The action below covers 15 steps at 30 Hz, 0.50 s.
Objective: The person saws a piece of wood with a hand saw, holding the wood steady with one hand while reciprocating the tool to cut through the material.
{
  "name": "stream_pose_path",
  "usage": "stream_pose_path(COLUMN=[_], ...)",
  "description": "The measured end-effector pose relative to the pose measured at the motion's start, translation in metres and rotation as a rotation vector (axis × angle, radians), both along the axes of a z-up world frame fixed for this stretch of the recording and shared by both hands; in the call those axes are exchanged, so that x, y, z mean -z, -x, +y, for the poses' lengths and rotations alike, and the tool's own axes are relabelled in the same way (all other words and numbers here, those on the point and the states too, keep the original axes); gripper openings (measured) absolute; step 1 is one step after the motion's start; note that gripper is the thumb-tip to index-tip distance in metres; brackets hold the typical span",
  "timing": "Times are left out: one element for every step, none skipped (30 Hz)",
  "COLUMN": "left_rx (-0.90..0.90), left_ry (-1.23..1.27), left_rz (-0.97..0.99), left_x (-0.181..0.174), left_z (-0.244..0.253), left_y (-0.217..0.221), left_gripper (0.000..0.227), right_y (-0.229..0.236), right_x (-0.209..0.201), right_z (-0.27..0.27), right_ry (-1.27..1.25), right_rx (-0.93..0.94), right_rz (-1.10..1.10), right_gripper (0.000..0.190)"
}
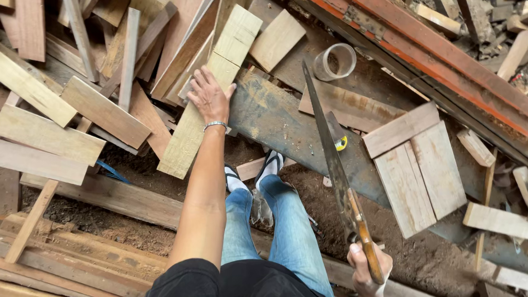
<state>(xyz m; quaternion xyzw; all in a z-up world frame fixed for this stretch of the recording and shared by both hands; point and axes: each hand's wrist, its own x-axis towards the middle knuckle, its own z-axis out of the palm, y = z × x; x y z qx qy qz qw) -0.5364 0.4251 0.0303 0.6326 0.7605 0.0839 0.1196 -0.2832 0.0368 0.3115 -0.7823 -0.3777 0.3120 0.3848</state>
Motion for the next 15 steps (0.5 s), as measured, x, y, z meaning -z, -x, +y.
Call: stream_pose_path(left_rx=[-0.01, -0.024, -0.049, -0.079, -0.108, -0.105, -0.102, -0.098, -0.059, -0.019, 0.02, 0.032, 0.045, 0.05, 0.056], left_ry=[-0.003, -0.022, -0.026, -0.023, -0.02, -0.003, 0.015, 0.041, 0.019, -0.007, -0.033, -0.031, -0.029, -0.026, -0.046], left_rz=[0.011, 0.023, 0.021, 0.012, 0.002, -0.017, -0.036, -0.047, -0.034, -0.02, -0.005, 0.014, 0.033, 0.056, 0.052], left_x=[0.002, 0.002, 0.002, 0.002, 0.003, 0.004, 0.004, 0.005, 0.006, 0.006, 0.006, 0.005, 0.003, 0.002, 0.0], left_z=[-0.002, 0.005, 0.011, 0.01, 0.009, 0.01, 0.011, 0.006, 0.001, -0.002, -0.003, -0.008, -0.012, -0.015, -0.014], left_y=[-0.002, -0.003, -0.003, -0.006, -0.011, -0.013, -0.016, -0.015, -0.015, -0.016, -0.017, -0.018, -0.02, -0.02, -0.02], left_gripper=[0.109, 0.108, 0.108, 0.108, 0.109, 0.109, 0.109, 0.11, 0.11, 0.11, 0.11, 0.11, 0.109, 0.109, 0.108], right_y=[0.002, 0.003, 0.006, 0.006, 0.006, 0.004, 0.002, 0.001, -0.003, -0.009, -0.014, -0.018, -0.023, -0.027, -0.032], right_x=[-0.002, 0.001, 0.004, 0.003, 0.003, 0.007, 0.013, 0.016, 0.015, 0.013, 0.012, 0.009, 0.008, 0.007, 0.008], right_z=[-0.009, -0.012, -0.016, -0.024, -0.032, -0.035, -0.036, -0.04, -0.043, -0.043, -0.042, -0.039, -0.035, -0.029, -0.021], right_ry=[0.014, 0.011, 0.002, -0.001, -0.005, 0.02, 0.045, 0.08, 0.101, 0.118, 0.135, 0.109, 0.083, 0.057, 0.062], right_rx=[0.008, 0.013, 0.027, 0.036, 0.046, 0.077, 0.108, 0.141, 0.136, 0.132, 0.128, 0.102, 0.075, 0.042, 0.019], right_rz=[-0.02, -0.04, -0.008, 0.015, 0.038, 0.043, 0.049, 0.062, 0.067, 0.072, 0.078, 0.057, 0.038, 0.021, 0.058], right_gripper=[0.032, 0.032, 0.031, 0.03, 0.029, 0.029, 0.03, 0.03, 0.029, 0.028, 0.027, 0.027, 0.027, 0.027, 0.026])
